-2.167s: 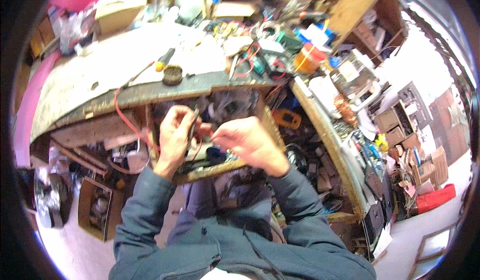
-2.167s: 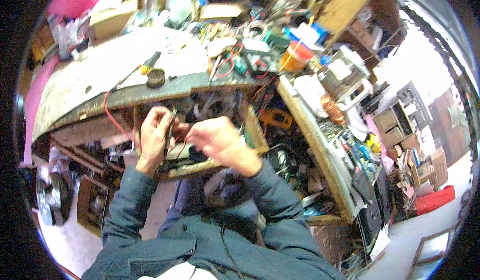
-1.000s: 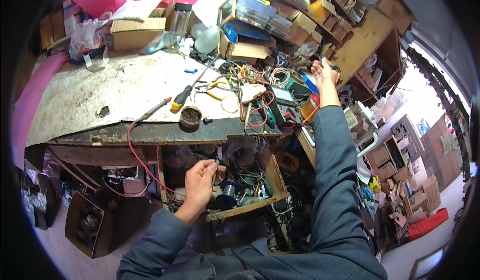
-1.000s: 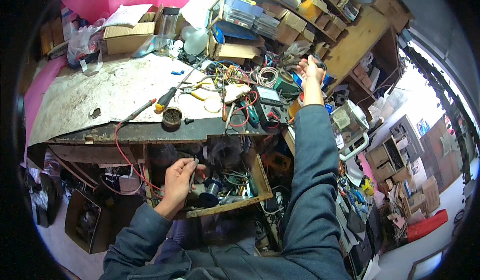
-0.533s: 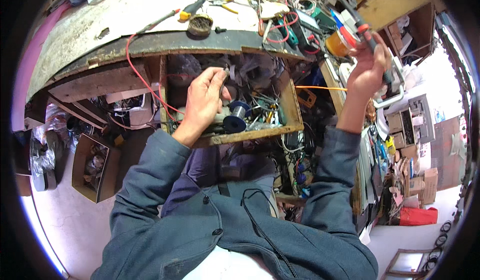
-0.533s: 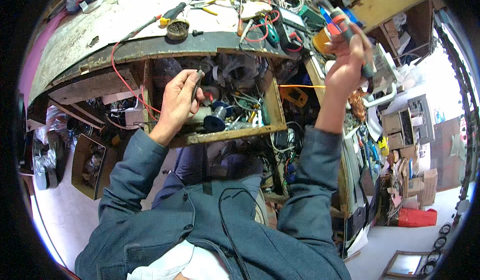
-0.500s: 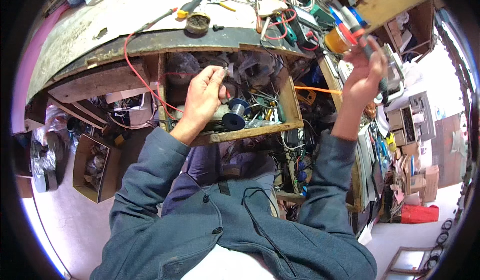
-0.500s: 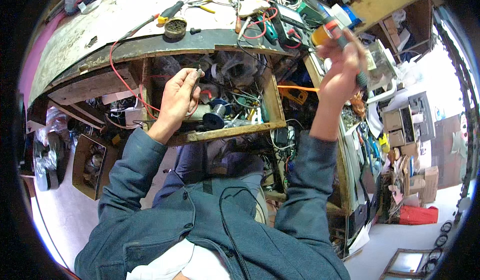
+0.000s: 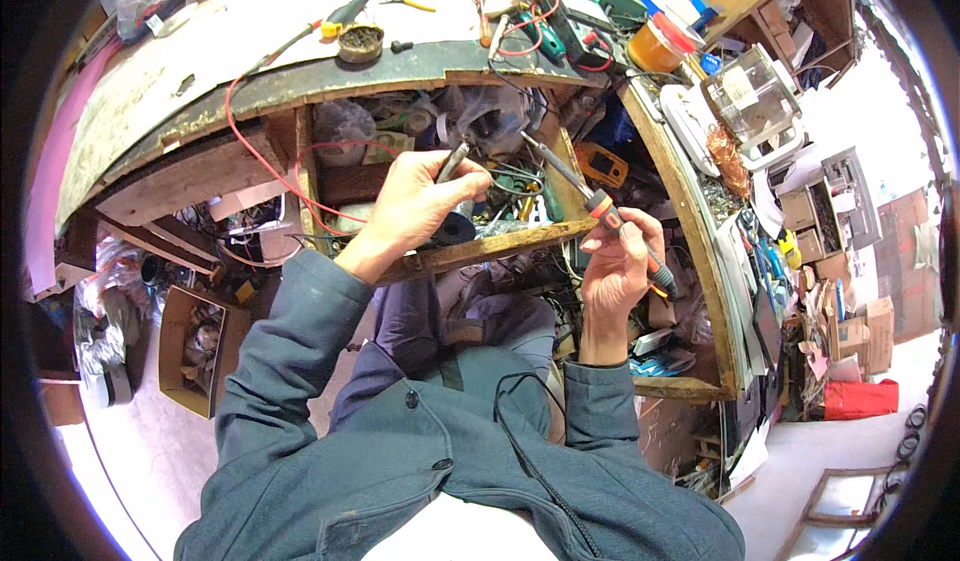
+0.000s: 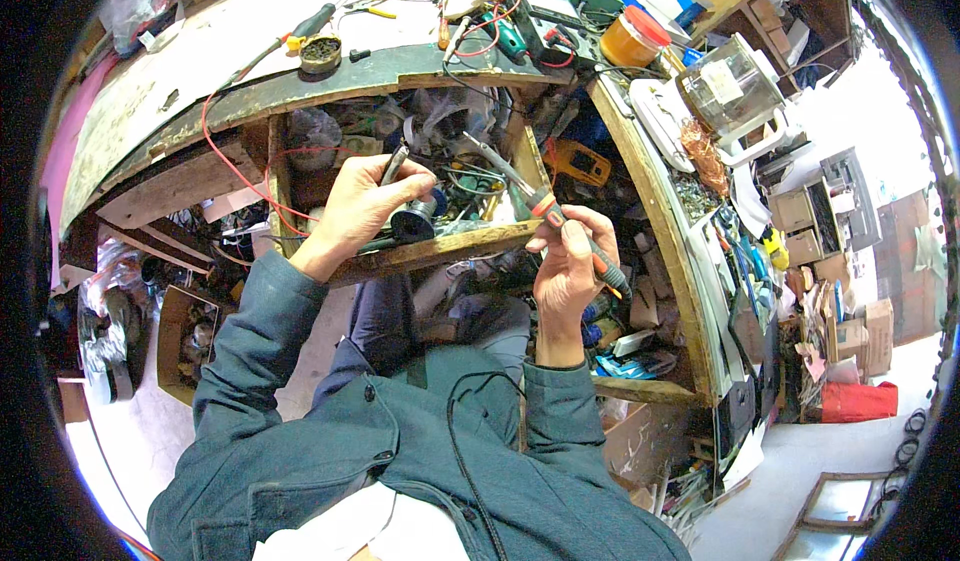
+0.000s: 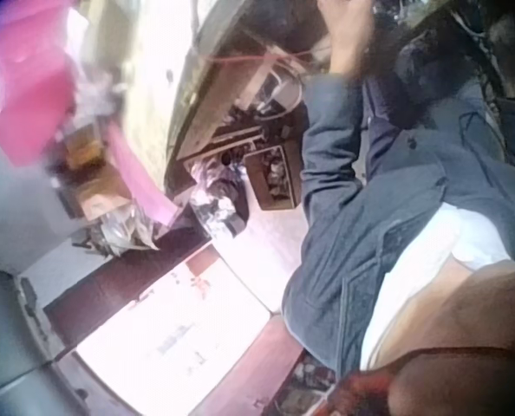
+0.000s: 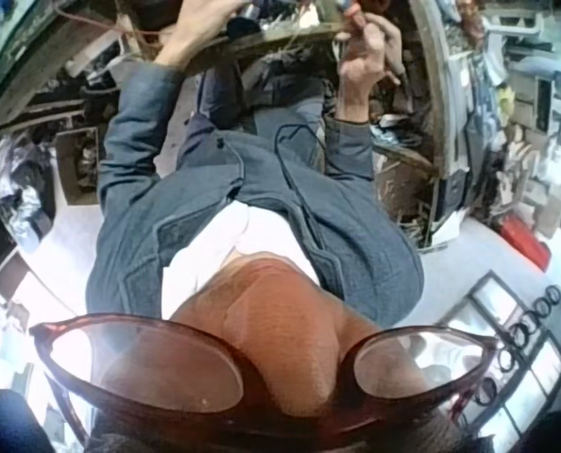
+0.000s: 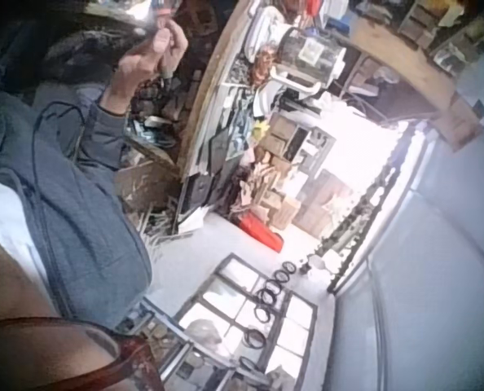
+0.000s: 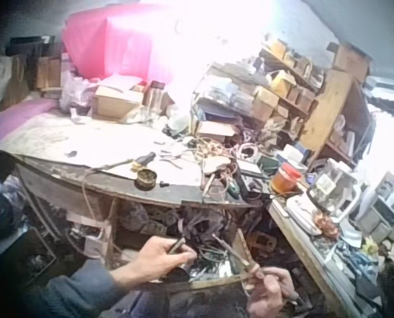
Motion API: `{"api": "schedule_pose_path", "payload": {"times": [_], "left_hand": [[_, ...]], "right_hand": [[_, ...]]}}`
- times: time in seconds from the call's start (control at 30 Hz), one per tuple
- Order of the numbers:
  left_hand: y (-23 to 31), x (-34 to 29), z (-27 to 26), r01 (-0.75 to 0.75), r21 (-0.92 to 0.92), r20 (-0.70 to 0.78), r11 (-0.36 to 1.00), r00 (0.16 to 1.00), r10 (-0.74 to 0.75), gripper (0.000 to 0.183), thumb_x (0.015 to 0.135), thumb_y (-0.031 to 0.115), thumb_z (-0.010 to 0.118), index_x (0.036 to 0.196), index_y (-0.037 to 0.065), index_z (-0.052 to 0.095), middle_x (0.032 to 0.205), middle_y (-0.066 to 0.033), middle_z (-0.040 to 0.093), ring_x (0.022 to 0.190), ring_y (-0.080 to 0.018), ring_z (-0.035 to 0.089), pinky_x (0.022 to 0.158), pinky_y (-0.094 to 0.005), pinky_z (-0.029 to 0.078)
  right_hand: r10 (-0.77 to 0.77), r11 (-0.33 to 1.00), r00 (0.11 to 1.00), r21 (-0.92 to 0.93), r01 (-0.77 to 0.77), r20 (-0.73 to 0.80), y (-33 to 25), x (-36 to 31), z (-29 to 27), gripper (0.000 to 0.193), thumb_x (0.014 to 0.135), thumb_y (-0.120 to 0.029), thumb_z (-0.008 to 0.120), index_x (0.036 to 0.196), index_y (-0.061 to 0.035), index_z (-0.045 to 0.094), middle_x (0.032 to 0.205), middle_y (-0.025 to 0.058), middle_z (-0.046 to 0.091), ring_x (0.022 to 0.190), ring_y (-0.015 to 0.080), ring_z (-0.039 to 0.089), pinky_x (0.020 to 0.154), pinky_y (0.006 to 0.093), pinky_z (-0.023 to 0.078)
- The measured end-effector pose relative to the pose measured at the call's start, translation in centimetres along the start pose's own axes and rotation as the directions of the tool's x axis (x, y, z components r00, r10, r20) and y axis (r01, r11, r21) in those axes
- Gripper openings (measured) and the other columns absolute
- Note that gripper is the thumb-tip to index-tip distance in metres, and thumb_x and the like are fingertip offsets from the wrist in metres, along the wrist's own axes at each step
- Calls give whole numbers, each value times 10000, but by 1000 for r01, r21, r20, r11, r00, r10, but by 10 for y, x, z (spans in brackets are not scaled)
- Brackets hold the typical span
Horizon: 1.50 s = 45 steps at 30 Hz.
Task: The person strips wire insulation, twists the ends, and solders connections using a soldering iron and solder wire. They handle small electronic components and wires on a cluttered workbench, repeatedly applying heat and solder to secure joints.
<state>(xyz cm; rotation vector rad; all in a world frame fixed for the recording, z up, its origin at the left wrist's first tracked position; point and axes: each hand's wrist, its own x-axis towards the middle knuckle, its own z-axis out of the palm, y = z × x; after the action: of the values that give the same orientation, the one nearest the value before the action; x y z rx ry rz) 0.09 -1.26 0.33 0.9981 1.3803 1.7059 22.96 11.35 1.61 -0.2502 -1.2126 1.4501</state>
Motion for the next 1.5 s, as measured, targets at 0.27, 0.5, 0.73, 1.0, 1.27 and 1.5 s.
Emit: {"api": "schedule_pose_path", "payload": {"times": [0.27, 0.5, 0.73, 1.0, 1.27, 1.5], "left_hand": [[0, 0, 1, 5, -26, -192, 1000, 981, -9, 122, 944, 165, 727, 943, 43, 726, 722, 59, 610, 566, -20, 487, 503, -220, 362], [2, -5, 1, 56, -66, -227, 996, 971, -70, 120, 938, 188, 740, 923, 70, 723, 644, 90, 539, 500, 0, 404, 454, -214, 269], [-6, -6, -3, 28, 117, -324, 993, 946, 12, 177, 857, 194, 769, 829, 21, 740, 695, 25, 663, 674, -45, 574, 627, -272, 475], [-7, -5, -3, 36, 173, -326, 984, 945, 23, 113, 881, 125, 747, 845, 27, 702, 760, 41, 647, 701, -37, 553, 656, -237, 459], [-5, -5, -1, 17, 211, -341, 977, 938, 57, 114, 866, 118, 747, 829, 27, 689, 744, 43, 636, 682, -36, 543, 637, -241, 455], [-3, -6, -3, 51, 235, -343, 971, 939, 34, 107, 862, 112, 743, 826, 27, 689, 740, 45, 633, 679, -34, 537, 634, -241, 455]], "right_hand": [[316, 930, 938, 240, -277, -143, 16, -11, 2, 206, 983, -202, 603, 1096, -30, 594, 904, 94, 687, 645, 142, 632, 521, 278, 535], [380, 897, 911, 304, -320, -162, 32, -16, 1, 182, 965, -208, 640, 1054, -57, 593, 856, 57, 662, 625, 135, 624, 509, 269, 536], [308, 944, 936, 176, -279, -170, 37, -18, 13, 188, 955, -189, 638, 1044, -34, 579, 840, 94, 663, 616, 162, 628, 528, 267, 549], [321, 934, 945, 183, -306, -57, 41, -22, 9, 188, 996, -199, 616, 1116, -55, 596, 937, 63, 670, 744, 138, 630, 626, 265, 522], [329, 932, 939, 192, -307, -98, 40, -21, 14, 226, 951, -189, 653, 1086, -27, 570, 905, 113, 677, 692, 165, 637, 600, 282, 532], [333, 935, 934, 176, -309, -132, 40, -22, 14, 276, 923, -198, 687, 1068, -3, 555, 879, 150, 685, 646, 192, 642, 582, 293, 548]]}}
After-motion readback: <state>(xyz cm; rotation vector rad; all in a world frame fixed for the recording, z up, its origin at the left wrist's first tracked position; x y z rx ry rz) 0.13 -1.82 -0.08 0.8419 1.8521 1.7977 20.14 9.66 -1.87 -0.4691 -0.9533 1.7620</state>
